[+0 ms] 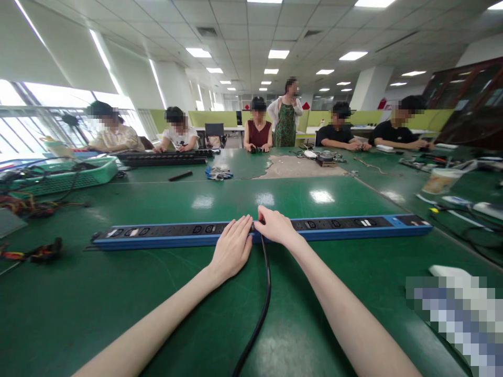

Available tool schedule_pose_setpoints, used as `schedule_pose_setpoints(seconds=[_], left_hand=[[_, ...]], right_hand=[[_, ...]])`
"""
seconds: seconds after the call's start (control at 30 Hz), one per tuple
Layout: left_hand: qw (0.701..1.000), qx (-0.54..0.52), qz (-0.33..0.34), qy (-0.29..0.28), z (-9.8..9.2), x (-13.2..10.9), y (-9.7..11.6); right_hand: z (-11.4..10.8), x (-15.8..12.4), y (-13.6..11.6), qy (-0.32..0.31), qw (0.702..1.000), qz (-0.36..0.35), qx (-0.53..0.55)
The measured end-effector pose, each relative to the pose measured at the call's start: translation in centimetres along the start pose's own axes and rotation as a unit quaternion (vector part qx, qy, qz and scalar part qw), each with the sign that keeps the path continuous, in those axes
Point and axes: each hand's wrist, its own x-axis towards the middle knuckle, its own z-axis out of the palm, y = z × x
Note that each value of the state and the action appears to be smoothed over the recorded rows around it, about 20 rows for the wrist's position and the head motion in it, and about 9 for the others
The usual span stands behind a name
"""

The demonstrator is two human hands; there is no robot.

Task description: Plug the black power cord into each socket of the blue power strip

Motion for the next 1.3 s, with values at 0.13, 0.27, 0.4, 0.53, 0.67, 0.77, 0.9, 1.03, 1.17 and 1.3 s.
schedule_pose_setpoints(seconds=[0.13,0.27,0.4,0.53,0.67,0.77,0.9,1.03,1.17,1.3], left_hand=[[1.000,0.007,-0.009,0.000,1.5,1.0,1.1],[1.000,0.008,-0.004,0.001,1.7,0.7,0.9],[1.000,0.016,0.000,-0.003,1.6,0.6,0.8],[1.000,0.018,0.005,0.000,1.6,0.6,0.8],[1.000,0.018,0.009,0.007,1.7,0.6,0.8],[1.000,0.021,0.009,0.003,1.7,0.6,0.8],[1.000,0.021,0.008,0.002,1.7,0.6,0.7],[1.000,0.020,0.006,-0.003,1.5,0.5,0.7],[1.000,0.019,0.005,-0.008,1.5,0.4,0.6],[1.000,0.012,0.006,-0.003,1.7,0.3,0.6]], right_hand=[[0.1,0.6,0.9,-0.014,0.999,-0.018,0.029],[0.8,0.9,0.8,0.000,1.000,-0.006,0.028],[1.1,0.8,0.5,0.011,1.000,0.000,0.018],[0.9,0.4,0.5,0.016,1.000,-0.002,0.011],[0.9,0.5,0.7,0.024,0.999,0.000,0.041],[-0.4,0.6,0.4,0.049,0.994,-0.009,0.096],[-5.5,-0.2,0.2,0.130,0.975,-0.063,0.168],[-10.9,-2.5,3.4,0.133,0.987,-0.057,0.076],[-12.7,-4.4,9.1,0.026,1.000,0.007,-0.001],[-11.5,-4.7,12.7,-0.082,0.995,0.025,0.045]])
